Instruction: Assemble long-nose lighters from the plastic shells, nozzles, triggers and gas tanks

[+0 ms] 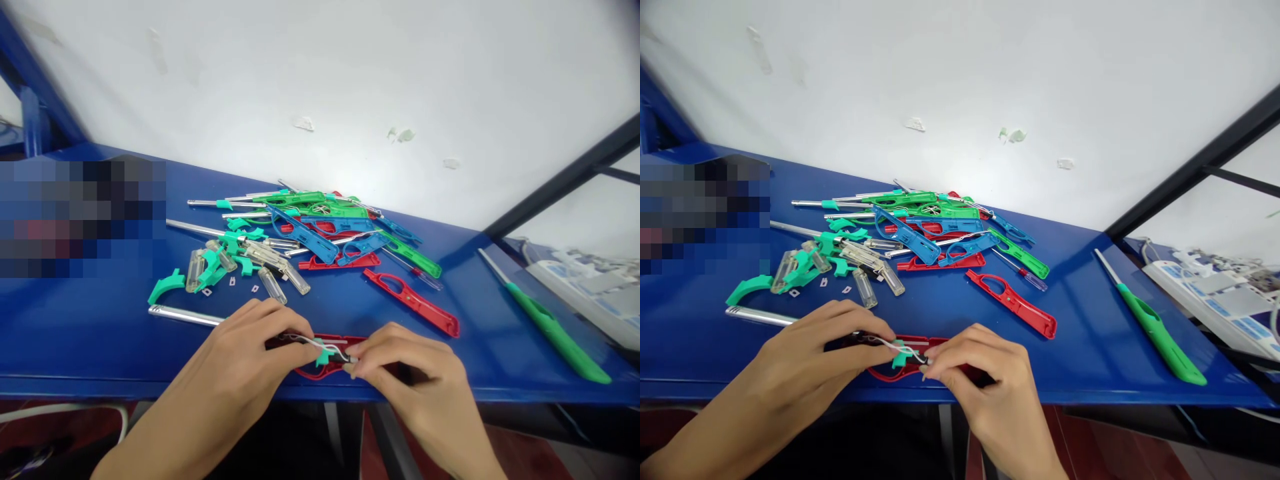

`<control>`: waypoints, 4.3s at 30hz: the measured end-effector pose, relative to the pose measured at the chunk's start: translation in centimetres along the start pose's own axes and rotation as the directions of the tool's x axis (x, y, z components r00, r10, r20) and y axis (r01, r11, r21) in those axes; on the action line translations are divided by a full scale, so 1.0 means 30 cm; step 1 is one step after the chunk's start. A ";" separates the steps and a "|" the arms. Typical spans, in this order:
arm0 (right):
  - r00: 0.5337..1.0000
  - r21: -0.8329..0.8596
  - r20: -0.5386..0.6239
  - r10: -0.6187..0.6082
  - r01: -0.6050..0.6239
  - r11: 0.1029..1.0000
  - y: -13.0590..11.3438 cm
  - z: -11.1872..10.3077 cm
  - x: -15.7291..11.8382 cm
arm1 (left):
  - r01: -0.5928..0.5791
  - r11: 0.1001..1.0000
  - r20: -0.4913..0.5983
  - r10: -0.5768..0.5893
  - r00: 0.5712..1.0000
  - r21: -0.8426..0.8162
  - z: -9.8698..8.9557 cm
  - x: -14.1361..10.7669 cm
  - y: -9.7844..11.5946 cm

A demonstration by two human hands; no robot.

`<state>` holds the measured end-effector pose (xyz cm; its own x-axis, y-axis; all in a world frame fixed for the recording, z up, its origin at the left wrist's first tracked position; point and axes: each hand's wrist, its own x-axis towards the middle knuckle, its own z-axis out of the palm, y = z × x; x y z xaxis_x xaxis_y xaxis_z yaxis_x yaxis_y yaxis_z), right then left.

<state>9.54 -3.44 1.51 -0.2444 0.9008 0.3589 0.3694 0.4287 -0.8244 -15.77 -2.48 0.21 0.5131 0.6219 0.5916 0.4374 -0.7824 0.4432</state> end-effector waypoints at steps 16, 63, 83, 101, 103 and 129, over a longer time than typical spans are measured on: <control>0.994 -0.121 0.029 -0.107 0.110 0.987 0.019 -0.005 -0.003 | 0.024 0.999 -0.008 -0.024 1.000 -0.024 0.000 -0.005 0.000; 0.985 -0.189 -0.085 -0.151 0.133 0.973 0.032 0.038 -0.029 | 0.113 0.993 0.160 -0.113 0.981 0.009 0.001 0.008 0.018; 0.987 -0.160 -0.117 -0.108 0.089 0.983 0.033 0.033 -0.016 | -0.200 0.931 0.367 0.079 0.927 0.305 -0.064 0.094 -0.001; 0.982 -0.226 -0.112 -0.155 0.126 0.966 0.018 0.036 0.002 | -0.232 0.902 0.401 0.072 0.913 0.365 -0.074 0.102 -0.014; 0.980 -0.246 -0.111 -0.167 0.136 0.960 0.019 0.036 0.004 | -0.219 0.899 0.384 0.062 0.921 0.380 -0.079 0.099 -0.011; 0.975 -0.323 -0.130 -0.180 0.130 0.937 0.015 0.041 0.001 | -0.195 0.940 0.320 0.100 0.942 0.280 -0.075 0.071 -0.036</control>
<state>8.59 -3.32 0.60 -0.1880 0.8103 0.5550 0.6044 0.5409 -0.5849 -16.82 -0.39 2.51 0.7637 0.5174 0.3860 0.5178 -0.8481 0.1123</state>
